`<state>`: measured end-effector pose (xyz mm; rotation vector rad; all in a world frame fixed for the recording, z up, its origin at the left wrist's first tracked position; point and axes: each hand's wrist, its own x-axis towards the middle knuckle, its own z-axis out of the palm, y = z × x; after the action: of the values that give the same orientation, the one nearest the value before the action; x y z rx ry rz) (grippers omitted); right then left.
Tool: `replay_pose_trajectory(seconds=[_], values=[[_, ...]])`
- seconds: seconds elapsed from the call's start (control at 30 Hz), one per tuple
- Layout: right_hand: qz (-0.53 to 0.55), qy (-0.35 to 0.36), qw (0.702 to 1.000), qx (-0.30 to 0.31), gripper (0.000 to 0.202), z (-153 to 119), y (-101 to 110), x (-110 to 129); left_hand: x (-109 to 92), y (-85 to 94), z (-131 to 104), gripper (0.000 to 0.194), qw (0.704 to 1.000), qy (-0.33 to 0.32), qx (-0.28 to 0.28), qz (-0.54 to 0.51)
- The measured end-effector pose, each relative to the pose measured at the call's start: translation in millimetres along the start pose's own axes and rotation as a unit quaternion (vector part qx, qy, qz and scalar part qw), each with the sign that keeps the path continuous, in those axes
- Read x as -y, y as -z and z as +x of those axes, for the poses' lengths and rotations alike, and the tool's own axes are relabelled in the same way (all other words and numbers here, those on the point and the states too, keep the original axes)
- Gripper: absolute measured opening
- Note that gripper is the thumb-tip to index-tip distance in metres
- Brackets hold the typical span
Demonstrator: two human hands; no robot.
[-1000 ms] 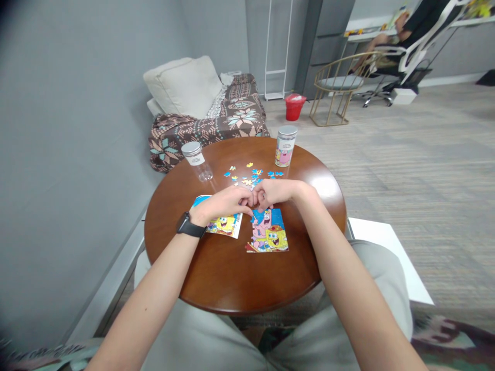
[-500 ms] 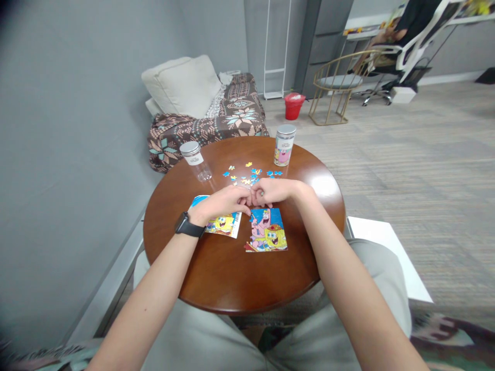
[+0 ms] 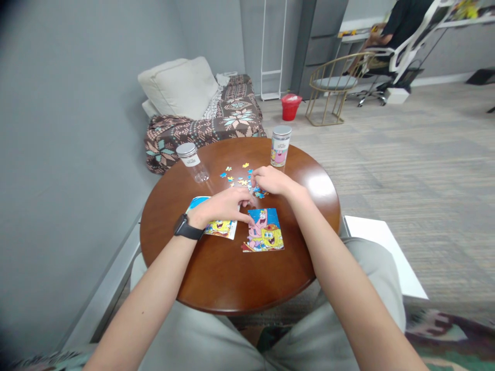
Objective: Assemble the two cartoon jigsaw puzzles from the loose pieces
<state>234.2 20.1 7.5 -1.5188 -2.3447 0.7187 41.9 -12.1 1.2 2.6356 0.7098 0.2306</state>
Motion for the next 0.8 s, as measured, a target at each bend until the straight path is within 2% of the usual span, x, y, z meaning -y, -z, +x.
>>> replay_pose_trajectory(seconds=[0.23, 0.37, 0.6, 0.8], values=[[-0.01, -0.012, 1.0, 0.014, 0.03, -0.8, 1.0, 0.4, -12.9, -5.9, 3.2, 0.056, 1.0, 0.002, 0.017, 0.003], [-0.005, -0.024, 1.0, 0.016, 0.032, -1.3, 1.6, 0.5, -13.2, -7.7, 5.1, 0.048, 1.0, -0.005, 0.025, -0.017], [-0.005, -0.031, 0.999, 0.015, 0.033, -1.5, 2.1, -0.5, -7.5, -7.8, 7.1, 0.015, 1.0, -0.021, 0.011, -0.016], [-0.009, -0.032, 0.999, 0.02, 0.033, -0.6, 1.8, -2.5, -9.7, -9.4, 7.7, 0.017, 1.0, -0.005, 0.008, -0.029]])
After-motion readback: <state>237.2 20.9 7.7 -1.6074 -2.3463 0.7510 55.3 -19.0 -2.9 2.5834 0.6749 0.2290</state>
